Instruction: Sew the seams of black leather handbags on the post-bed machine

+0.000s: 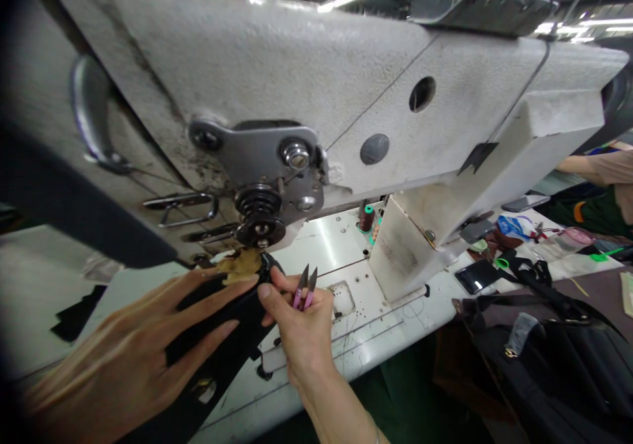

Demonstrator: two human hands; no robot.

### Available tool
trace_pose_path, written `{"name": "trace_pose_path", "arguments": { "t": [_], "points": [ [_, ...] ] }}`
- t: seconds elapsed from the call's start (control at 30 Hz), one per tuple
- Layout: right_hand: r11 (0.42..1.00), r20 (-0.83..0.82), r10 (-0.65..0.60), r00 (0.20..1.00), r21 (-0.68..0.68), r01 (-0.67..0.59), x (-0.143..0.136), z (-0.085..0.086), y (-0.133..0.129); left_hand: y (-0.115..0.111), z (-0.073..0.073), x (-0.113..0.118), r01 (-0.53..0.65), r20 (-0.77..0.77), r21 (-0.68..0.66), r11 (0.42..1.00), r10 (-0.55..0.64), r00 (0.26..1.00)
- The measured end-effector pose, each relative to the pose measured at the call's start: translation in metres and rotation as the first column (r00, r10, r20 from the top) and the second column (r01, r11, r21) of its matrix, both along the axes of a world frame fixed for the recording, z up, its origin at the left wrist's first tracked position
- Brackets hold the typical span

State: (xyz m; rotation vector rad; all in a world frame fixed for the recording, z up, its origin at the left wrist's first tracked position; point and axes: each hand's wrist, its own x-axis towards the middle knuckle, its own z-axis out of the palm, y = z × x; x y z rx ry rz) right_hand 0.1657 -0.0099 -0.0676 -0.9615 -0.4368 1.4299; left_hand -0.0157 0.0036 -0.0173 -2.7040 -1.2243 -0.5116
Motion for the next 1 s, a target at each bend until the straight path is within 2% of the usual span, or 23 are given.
{"name": "trace_pose_path", "arguments": {
  "t": [0.17, 0.4, 0.63, 0.83, 1.0],
  "points": [
    [0.999, 0.015, -0.001, 1.000, 0.036, 0.001, 0.000, 0.001, 0.000, -0.005, -0.003, 0.004, -0.049, -0.021, -0.004, 0.999, 0.049, 0.999],
    [0.993, -0.053, 0.071, 0.996, -0.088, -0.076, 0.006, 0.006, 0.006, -0.007, 0.003, 0.003, -0.060, -0.021, -0.021, 0.998, 0.060, 0.998],
    [0.981, -0.087, 0.088, 0.992, -0.164, -0.101, 0.008, 0.014, 0.019, -0.008, 0.001, -0.001, -0.051, 0.038, -0.042, 0.998, 0.053, 0.998],
    [0.989, -0.006, 0.037, 0.999, -0.144, -0.037, 0.004, 0.016, 0.025, -0.012, 0.002, 0.005, -0.082, -0.008, -0.008, 0.997, 0.082, 0.997],
    [0.988, -0.053, -0.007, 0.999, -0.155, -0.001, 0.000, 0.020, 0.028, -0.015, 0.002, 0.010, -0.098, -0.022, 0.063, 0.993, 0.100, 0.995]
  ]
}}
